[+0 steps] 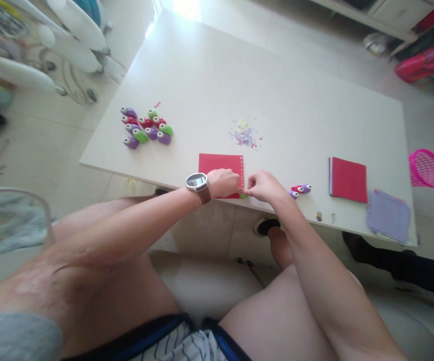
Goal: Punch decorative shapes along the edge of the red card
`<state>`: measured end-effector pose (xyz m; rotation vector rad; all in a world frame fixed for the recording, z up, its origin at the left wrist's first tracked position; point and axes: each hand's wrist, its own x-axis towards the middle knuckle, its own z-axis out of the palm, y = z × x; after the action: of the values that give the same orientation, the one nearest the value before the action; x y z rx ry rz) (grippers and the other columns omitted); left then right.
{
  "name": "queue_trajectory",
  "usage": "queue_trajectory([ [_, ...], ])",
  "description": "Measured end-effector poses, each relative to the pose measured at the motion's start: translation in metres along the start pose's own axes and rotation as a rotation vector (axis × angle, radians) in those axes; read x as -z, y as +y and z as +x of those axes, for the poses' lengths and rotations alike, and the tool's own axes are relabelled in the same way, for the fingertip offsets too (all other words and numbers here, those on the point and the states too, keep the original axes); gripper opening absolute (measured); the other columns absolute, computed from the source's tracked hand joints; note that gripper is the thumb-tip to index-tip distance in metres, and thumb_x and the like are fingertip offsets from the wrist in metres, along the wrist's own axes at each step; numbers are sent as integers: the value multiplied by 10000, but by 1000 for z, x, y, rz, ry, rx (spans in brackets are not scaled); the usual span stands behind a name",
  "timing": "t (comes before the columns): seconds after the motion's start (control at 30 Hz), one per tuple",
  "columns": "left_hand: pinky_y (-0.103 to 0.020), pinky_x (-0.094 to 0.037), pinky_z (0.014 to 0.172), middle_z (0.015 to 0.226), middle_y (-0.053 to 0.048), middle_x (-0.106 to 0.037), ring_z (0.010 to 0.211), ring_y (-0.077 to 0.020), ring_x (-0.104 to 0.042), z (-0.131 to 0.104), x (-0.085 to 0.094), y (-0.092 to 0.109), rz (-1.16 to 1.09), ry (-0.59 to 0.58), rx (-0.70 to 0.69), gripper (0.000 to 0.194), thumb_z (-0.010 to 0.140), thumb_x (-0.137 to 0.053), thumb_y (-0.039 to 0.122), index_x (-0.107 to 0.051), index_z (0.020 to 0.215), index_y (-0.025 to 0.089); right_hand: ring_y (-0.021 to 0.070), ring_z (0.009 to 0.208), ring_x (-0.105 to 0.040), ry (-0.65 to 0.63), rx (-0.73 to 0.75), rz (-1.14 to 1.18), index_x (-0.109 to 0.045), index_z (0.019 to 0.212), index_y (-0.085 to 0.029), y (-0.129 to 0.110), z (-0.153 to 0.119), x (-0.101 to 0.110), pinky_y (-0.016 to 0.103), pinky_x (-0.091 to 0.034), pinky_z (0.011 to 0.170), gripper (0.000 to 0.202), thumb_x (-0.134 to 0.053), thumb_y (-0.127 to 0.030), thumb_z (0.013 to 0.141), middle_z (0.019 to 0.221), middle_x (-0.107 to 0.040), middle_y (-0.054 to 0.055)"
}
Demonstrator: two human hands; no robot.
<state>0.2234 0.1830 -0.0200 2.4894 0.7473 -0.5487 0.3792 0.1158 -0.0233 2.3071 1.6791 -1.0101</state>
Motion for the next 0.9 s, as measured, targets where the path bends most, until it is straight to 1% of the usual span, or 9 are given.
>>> queue_trajectory([
  [0.17, -318, -508, 812, 1165, -166, -795, 1075, -306, -754, 0, 2, 1, 4, -12, -35, 411, 1047, -564, 485, -821, 1117, 173, 164, 702, -650, -8, 2, -8, -717, 698, -194, -2, 0, -2, 257, -394, 602, 147, -826, -231, 790, 709, -734, 44],
  [0.27, -302, -499, 766, 1013, -157, -812, 971, -281, -763, 6, 2, 0, -6, -29, -15, 432, 1030, -564, 504, -821, 1030, 157, 170, 711, -649, 1, 23, -25, -730, 725, -188, -3, 1, -3, 267, -396, 606, 158, -831, -278, 808, 736, -745, 54],
  [0.4, -269, -503, 734, 653, -84, -742, 662, -195, -710, 17, 5, -7, -174, -213, 26, 551, 1005, -540, 599, -793, 797, 156, 165, 726, -659, -59, 18, 22, -723, 730, -186, -3, 1, 2, 258, -403, 610, 150, -839, -238, 809, 745, -746, 45],
  [0.47, -275, -508, 747, 621, -78, -733, 608, -182, -683, 20, 8, -12, -216, -291, 13, 602, 1003, -514, 624, -769, 711, 164, 174, 719, -659, -85, 15, 49, -706, 711, -191, 0, 0, 7, 265, -416, 620, 193, -860, -261, 803, 734, -741, 42],
  [0.53, -279, -502, 765, 662, -83, -757, 626, -180, -682, 18, 10, -15, -207, -310, -24, 603, 1004, -509, 611, -756, 671, 173, 185, 709, -655, -81, 14, 61, -687, 692, -199, 5, -1, 14, 277, -431, 631, 246, -881, -310, 794, 724, -740, 43],
  [0.63, -277, -483, 766, 734, -72, -782, 693, -184, -687, 11, 10, -19, -144, -264, -72, 420, 947, -617, 492, -776, 713, 182, 190, 726, -662, -43, 23, 85, -682, 703, -202, 14, -6, 22, 279, -449, 651, 228, -869, -289, 800, 750, -750, 47],
  [0.73, -282, -474, 756, 841, -71, -797, 805, -212, -703, 4, 5, -21, -77, -174, -88, 188, 816, -757, 370, -806, 834, 189, 194, 794, -681, -6, 50, 119, -713, 814, -194, 22, -12, 24, 275, -466, 686, 160, -854, -268, 802, 859, -766, 56],
  [0.83, -287, -469, 747, 958, -87, -799, 907, -237, -710, 2, -5, -24, -50, -92, -100, 211, 746, -821, 321, -797, 909, 190, 203, 898, -684, 38, 140, 75, -726, 982, -188, 26, -16, 18, 273, -483, 759, 295, -891, -224, 741, 1028, -756, 68],
  [0.9, -291, -467, 741, 976, -86, -792, 926, -242, -711, 4, -12, -27, -51, -54, -120, 197, 737, -816, 276, -785, 912, 193, 208, 958, -675, 55, 229, 16, -721, 1046, -187, 27, -16, 11, 272, -485, 815, 372, -886, -155, 714, 1109, -736, 78],
])
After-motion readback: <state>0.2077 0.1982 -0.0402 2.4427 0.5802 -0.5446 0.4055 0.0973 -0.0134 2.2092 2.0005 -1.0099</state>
